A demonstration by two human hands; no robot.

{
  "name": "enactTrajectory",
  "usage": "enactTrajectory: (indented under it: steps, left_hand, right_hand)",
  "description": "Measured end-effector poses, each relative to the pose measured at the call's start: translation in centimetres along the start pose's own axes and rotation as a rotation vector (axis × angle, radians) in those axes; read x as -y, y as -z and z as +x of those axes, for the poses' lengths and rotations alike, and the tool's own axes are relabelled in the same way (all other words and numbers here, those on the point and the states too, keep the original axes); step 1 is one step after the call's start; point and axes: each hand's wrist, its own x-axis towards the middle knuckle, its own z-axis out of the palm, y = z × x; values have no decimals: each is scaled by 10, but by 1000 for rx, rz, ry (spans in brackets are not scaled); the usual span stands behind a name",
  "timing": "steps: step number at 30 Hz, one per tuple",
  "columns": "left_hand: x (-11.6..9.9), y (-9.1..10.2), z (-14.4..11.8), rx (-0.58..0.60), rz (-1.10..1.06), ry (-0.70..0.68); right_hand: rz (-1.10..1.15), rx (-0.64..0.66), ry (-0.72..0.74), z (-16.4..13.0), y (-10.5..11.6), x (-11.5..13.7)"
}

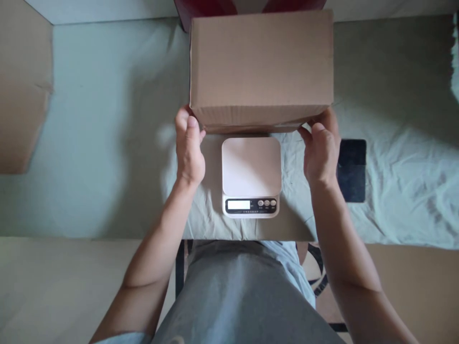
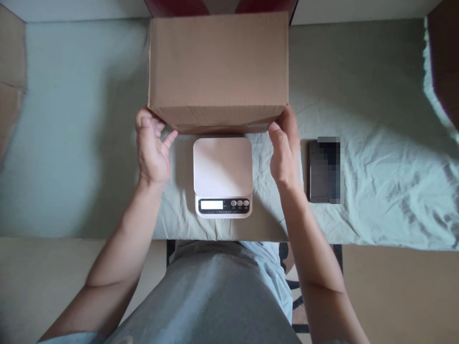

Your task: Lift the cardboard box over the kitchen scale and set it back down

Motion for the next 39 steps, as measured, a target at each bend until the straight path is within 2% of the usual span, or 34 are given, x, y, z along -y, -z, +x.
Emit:
enactTrajectory:
  steps: [3,7,10,13,16,18,21,24,26,29,35,39]
  left_hand:
    - [7,3,0,-1,40,2]
    - [16,8,2,12,57,-52]
    - [29,12,6,-16,101,-81]
    - [45,17,7,-39,187,-76]
    - [54,22,7,6,294,-70]
    - [54,23,7,26,318,-70]
    - [47,20,11,38,286,-78]
    - [36,11,17,92,224,-112]
    - [26,5,18,113,197,-134]
    - [4,1,12,107,195,-162]
    - [-42,8,-26,71,135,-182]
    - [-57,16,-61,9,173,-112]
  right_hand:
    - [155,-44,9,-2,0,-9]
    - [178,-72,-35,-2,3,-25]
    - [149,-104,-54,-1,5,-33]
    - [22,-90,-81,0,5,-36]
    - [-94,-51,-92,-2,5,-37]
    - [-68,-47,-68,-1,5,-38]
    - [48,-74,-33,3,3,-40]
    - [132,-43,1,11,0,-36]
    - [165,-26,25,15,-3,-27]
    - [180,-71,48,14,-2,-6]
    - [140,-119,57,-24,7,39]
    - [105,-169,3,-65,10,44]
